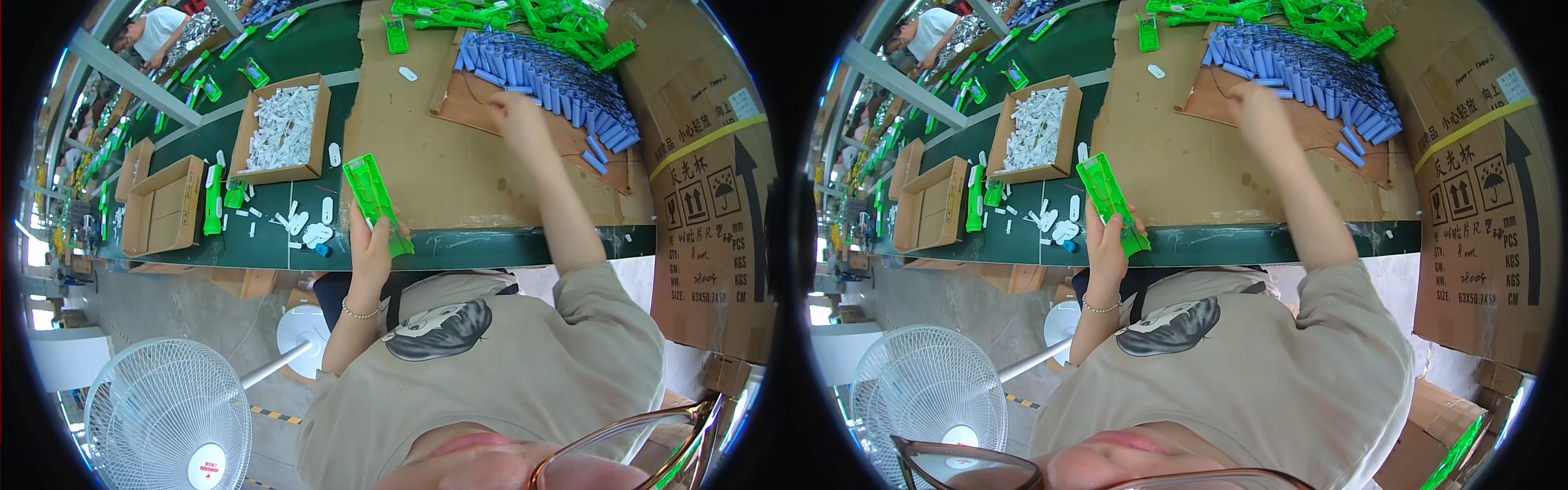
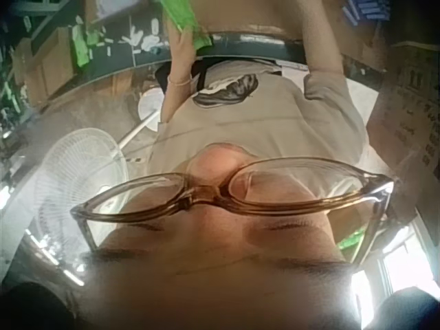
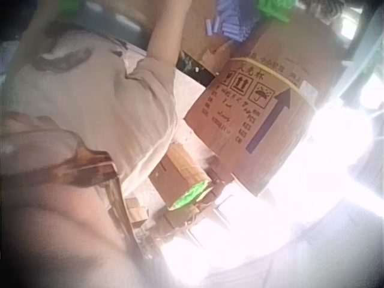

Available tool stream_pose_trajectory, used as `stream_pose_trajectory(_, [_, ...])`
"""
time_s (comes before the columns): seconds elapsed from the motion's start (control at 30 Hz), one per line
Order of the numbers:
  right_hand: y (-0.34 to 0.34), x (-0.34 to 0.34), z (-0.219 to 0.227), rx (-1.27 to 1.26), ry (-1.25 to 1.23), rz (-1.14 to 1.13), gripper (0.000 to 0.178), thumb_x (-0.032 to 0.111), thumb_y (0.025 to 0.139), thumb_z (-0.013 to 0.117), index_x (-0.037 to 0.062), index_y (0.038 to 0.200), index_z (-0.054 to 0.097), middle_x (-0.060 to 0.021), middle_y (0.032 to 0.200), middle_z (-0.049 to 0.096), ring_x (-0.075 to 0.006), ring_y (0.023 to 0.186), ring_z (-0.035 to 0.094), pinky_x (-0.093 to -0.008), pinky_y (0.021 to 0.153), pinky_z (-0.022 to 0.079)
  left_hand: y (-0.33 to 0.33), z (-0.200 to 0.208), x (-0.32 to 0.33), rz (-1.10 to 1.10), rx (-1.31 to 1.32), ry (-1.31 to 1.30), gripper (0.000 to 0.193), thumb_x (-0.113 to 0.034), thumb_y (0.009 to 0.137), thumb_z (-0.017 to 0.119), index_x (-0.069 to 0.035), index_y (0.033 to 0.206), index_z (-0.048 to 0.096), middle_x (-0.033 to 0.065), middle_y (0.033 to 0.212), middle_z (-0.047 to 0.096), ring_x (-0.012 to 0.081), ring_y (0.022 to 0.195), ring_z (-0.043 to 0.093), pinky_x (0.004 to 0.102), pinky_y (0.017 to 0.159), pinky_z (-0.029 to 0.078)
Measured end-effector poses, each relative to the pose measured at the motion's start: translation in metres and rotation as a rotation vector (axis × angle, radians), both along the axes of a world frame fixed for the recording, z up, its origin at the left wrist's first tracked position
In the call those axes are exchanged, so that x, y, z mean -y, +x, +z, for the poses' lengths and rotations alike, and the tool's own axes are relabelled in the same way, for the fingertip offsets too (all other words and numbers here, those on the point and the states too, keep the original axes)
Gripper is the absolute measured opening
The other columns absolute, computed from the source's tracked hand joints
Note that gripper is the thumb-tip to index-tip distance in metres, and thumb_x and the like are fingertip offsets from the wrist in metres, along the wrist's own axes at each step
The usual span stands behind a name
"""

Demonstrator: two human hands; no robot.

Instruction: The person assembles flashlights by inserting batteries and electrical components into plastic casings, snapping the covers into place by hand, and placing the assembled units onto the conveyor belt.

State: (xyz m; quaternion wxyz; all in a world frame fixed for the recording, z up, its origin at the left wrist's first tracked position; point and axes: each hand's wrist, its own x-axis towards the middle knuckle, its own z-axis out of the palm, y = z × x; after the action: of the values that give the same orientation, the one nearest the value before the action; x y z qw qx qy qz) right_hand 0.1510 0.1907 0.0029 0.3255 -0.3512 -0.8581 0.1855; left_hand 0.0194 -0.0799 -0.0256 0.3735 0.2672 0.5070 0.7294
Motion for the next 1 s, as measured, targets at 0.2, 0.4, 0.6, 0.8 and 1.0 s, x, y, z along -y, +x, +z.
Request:
stream_pose_trajectory(0.2, [0.049, -0.098, -0.032, 0.502, 0.162, -0.061, 0.022, 0.004, 0.077, 0.057, 0.0019, 0.097, 0.065, -0.0214, 0.095, 0.061, -0.0378, 0.094, 0.056, -0.0434, 0.083, 0.045, 0.000, 0.001, 0.001, -0.070, 0.103, 0.044, 0.045, 0.004, 0.085, 0.038, -0.005, 0.129, 0.032, 0.0090, 0.098, 0.052, 0.0164, 0.073, 0.058, 0.0309, 0.063, 0.052])
stream_pose_trajectory(0.4, [0.030, -0.042, -0.004, 0.116, -0.253, 0.142, 0.023, 0.015, 0.078, 0.064, -0.0008, 0.095, 0.062, -0.0125, 0.081, 0.064, -0.0205, 0.072, 0.062, -0.0359, 0.065, 0.050, 0.000, -0.002, -0.001, -0.067, 0.074, 0.017, 0.049, 0.004, 0.084, 0.038, -0.004, 0.132, 0.029, 0.0099, 0.100, 0.052, 0.0164, 0.076, 0.057, 0.0308, 0.068, 0.050])
stream_pose_trajectory(0.6, [-0.013, 0.130, 0.039, -0.337, -1.030, 0.428, 0.045, 0.003, 0.076, 0.070, 0.0040, 0.113, 0.045, -0.0054, 0.077, 0.060, -0.0078, 0.053, 0.054, -0.0202, 0.046, 0.044, 0.011, 0.002, -0.007, -0.060, -0.218, -0.143, 0.052, 0.005, 0.086, 0.038, -0.004, 0.136, 0.024, 0.0106, 0.104, 0.051, 0.0144, 0.081, 0.056, 0.0282, 0.073, 0.048])
stream_pose_trajectory(0.8, [-0.035, 0.156, 0.018, -0.299, -0.747, 0.495, 0.034, 0.004, 0.081, 0.066, 0.0016, 0.109, 0.047, -0.0111, 0.075, 0.060, -0.0131, 0.055, 0.059, -0.0261, 0.046, 0.045, 0.017, 0.010, -0.005, -0.072, -0.283, -0.123, 0.053, 0.005, 0.089, 0.038, -0.003, 0.138, 0.020, 0.0096, 0.107, 0.050, 0.0127, 0.087, 0.055, 0.0272, 0.076, 0.048])
stream_pose_trajectory(1.0, [-0.042, 0.159, 0.006, -0.237, -0.496, 0.529, 0.040, 0.006, 0.081, 0.067, 0.0024, 0.117, 0.048, -0.0115, 0.075, 0.061, -0.0153, 0.055, 0.059, -0.0275, 0.047, 0.045, 0.009, 0.001, 0.002, -0.036, -0.378, -0.109, 0.053, 0.001, 0.088, 0.044, -0.002, 0.137, 0.022, 0.0107, 0.107, 0.049, 0.0139, 0.091, 0.054, 0.0265, 0.077, 0.047])
